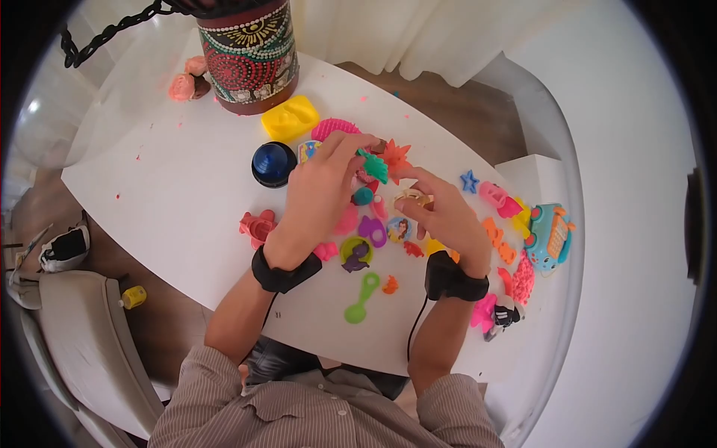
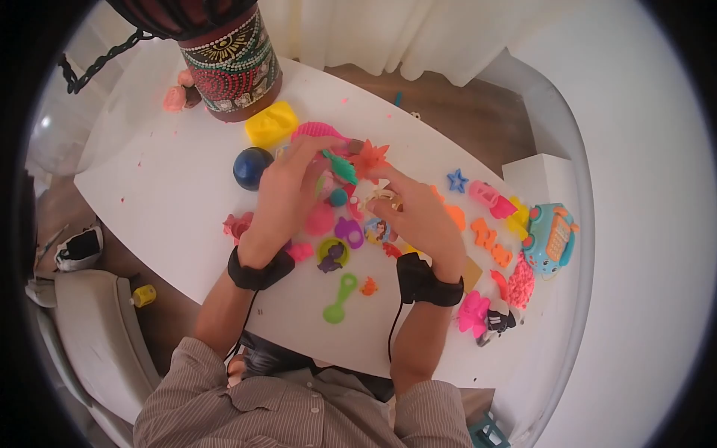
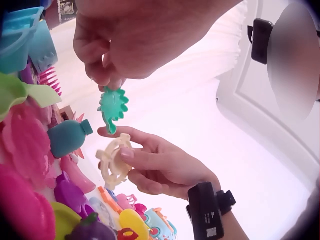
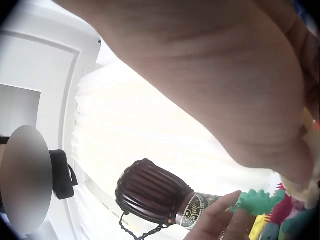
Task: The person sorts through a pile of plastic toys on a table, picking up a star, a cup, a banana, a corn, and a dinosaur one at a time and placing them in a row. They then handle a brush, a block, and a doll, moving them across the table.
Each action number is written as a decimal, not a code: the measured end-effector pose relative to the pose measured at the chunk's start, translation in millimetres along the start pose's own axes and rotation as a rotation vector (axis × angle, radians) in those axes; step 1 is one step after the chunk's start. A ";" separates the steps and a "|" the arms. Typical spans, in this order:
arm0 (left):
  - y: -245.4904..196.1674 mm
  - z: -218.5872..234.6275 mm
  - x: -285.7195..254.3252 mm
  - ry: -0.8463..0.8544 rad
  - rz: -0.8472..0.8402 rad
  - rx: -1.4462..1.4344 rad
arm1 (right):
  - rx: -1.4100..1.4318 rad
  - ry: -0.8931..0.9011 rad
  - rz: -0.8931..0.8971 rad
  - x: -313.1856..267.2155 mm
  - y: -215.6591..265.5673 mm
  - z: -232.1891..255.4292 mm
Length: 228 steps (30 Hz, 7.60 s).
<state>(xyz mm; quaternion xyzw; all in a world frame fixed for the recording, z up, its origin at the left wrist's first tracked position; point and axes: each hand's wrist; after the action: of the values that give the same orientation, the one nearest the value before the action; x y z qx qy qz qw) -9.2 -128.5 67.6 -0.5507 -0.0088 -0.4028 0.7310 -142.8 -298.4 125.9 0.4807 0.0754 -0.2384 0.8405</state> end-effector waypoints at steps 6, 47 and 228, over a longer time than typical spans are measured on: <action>4.1 9.9 7.0 -0.087 -0.037 0.060 | -0.051 0.074 0.013 5.3 1.7 -12.0; 24.0 38.1 18.6 -0.369 -0.046 -0.406 | -0.560 0.062 0.439 0.9 33.7 -111.7; -48.4 -71.7 38.1 0.568 -0.101 -0.192 | -0.307 -0.573 0.568 -35.0 41.8 -21.9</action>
<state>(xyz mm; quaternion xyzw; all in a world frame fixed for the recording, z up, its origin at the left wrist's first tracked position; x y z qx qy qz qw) -43.4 -212.1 95.4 -0.4815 0.2068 -0.5756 0.6278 -151.4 -250.7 159.1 0.2662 -0.2618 -0.1077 0.9214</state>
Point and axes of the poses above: each hand's wrist, its own x-axis towards the middle knuckle, its own z-axis out of the back of the hand, y = z × x, and after that the axes turned 4 degrees about -x, right-handed
